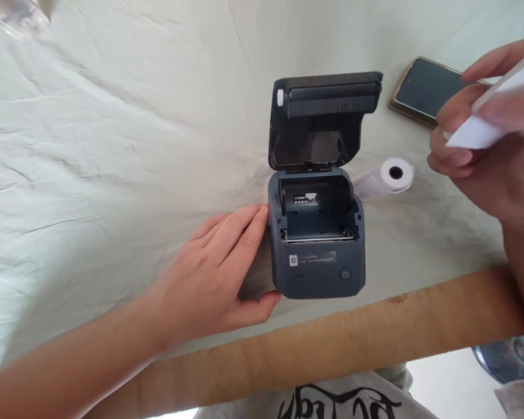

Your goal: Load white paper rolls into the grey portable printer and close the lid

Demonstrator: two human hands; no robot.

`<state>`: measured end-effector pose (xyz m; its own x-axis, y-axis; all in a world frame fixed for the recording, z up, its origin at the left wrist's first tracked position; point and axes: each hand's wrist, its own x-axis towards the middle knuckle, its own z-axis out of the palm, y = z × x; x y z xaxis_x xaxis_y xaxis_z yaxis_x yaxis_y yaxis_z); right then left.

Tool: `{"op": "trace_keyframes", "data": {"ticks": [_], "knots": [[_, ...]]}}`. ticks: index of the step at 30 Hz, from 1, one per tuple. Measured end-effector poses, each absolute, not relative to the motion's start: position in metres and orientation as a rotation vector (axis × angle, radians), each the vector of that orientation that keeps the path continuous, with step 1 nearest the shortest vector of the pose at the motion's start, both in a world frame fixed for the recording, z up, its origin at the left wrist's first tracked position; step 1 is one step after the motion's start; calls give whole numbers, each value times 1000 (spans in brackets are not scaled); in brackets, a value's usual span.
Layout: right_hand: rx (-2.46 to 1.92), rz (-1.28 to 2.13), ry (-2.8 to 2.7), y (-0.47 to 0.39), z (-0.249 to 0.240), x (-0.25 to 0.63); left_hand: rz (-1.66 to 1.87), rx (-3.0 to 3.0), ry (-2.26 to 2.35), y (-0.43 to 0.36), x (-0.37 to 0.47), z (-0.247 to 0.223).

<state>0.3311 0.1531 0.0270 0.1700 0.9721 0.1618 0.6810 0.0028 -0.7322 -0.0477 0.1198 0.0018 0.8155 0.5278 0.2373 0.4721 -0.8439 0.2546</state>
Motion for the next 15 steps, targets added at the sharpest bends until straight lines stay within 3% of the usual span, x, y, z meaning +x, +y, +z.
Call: {"op": "trace_keyframes", "data": {"ticks": [3, 9, 15], "knots": [[-1801, 684, -1442, 145, 23, 312, 468, 2787, 800, 120, -48, 2], [-1803, 265, -1813, 129, 15, 317, 447, 2738, 789, 120, -49, 4], [-1995, 195, -1761, 135, 9, 327, 447, 2742, 794, 120, -50, 3]]}}
